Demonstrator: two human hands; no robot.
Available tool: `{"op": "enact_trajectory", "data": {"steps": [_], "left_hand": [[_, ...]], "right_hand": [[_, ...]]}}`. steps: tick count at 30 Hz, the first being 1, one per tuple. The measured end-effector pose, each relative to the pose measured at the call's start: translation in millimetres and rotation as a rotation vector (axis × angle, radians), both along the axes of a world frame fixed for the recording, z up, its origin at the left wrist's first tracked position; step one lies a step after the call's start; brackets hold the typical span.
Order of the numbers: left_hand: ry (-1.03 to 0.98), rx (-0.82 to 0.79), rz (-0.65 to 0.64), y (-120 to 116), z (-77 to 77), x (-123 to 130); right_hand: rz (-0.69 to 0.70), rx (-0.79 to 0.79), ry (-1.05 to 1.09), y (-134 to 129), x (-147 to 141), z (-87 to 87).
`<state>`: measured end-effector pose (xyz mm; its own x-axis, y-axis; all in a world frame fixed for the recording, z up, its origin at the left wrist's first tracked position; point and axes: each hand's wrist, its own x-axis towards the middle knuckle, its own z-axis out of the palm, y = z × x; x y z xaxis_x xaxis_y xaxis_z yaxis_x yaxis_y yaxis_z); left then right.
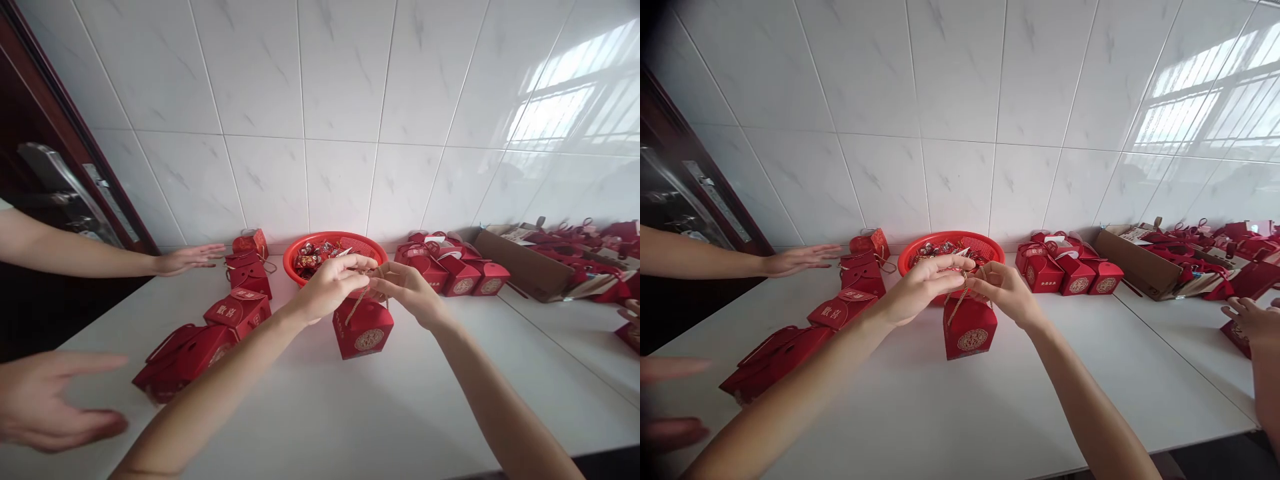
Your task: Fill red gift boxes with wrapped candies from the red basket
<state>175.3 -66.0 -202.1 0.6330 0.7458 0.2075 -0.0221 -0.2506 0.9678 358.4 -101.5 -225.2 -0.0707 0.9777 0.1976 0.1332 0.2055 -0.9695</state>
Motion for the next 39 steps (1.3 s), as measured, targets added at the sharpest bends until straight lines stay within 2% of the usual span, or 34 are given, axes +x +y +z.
{"op": "enact_trajectory", "data": {"steps": [4,7,11,14,17,22,25,27,29,32,34,36,39], "left_hand": [[0.027,0.055,-0.007,-7.9,-0.8,8.2],[0.035,0.142,0.002,-10.4,-7.9,11.4],[0.085,0.398,0.043,-9.8,-21.3,10.7],[0.18,0.551,0.134,-10.0,-34.4,8.4],[0.244,0.552,0.202,-12.6,-54.3,8.1],[0.303,0.447,0.251,-16.2,-92.2,10.2],[0.343,0.409,0.216,-15.7,-105.8,11.5],[0.375,0.408,0.178,-15.2,-109.5,14.1],[0.402,0.418,0.166,-14.7,-110.6,18.6],[0.434,0.42,0.171,-13.7,-111.1,27.4],[0.434,0.427,0.153,-13.6,-112.4,32.1],[0.382,0.456,0.139,-14.6,-115.1,33.6],[0.219,0.507,0.17,-20.1,-122.0,27.9]], "right_hand": [[-0.047,-0.014,0.085,-1.3,-6.3,-8.0],[-0.08,-0.02,0.149,-2.9,-9.8,-14.7],[-0.148,-0.014,0.176,-5.8,-10.7,-18.1],[-0.194,0.003,0.156,-8.2,-7.1,-16.2],[-0.165,-0.007,0.213,-11.1,-4.3,-13.7],[-0.101,-0.05,0.278,-16.3,-2.9,-17.2],[-0.032,-0.088,0.152,-19.5,3.2,-22.9],[-0.023,-0.099,-0.019,-21.6,8.8,-26.6],[-0.122,-0.064,-0.274,-23.6,13.6,-29.7],[-0.35,0.018,-0.73,-26.5,17.2,-31.6],[-0.439,0.033,-0.929,-27.9,19.1,-30.3],[-0.466,0.029,-0.965,-29.0,24.0,-26.8],[-0.443,0.022,-0.788,-31.9,42.7,-17.4]]}}
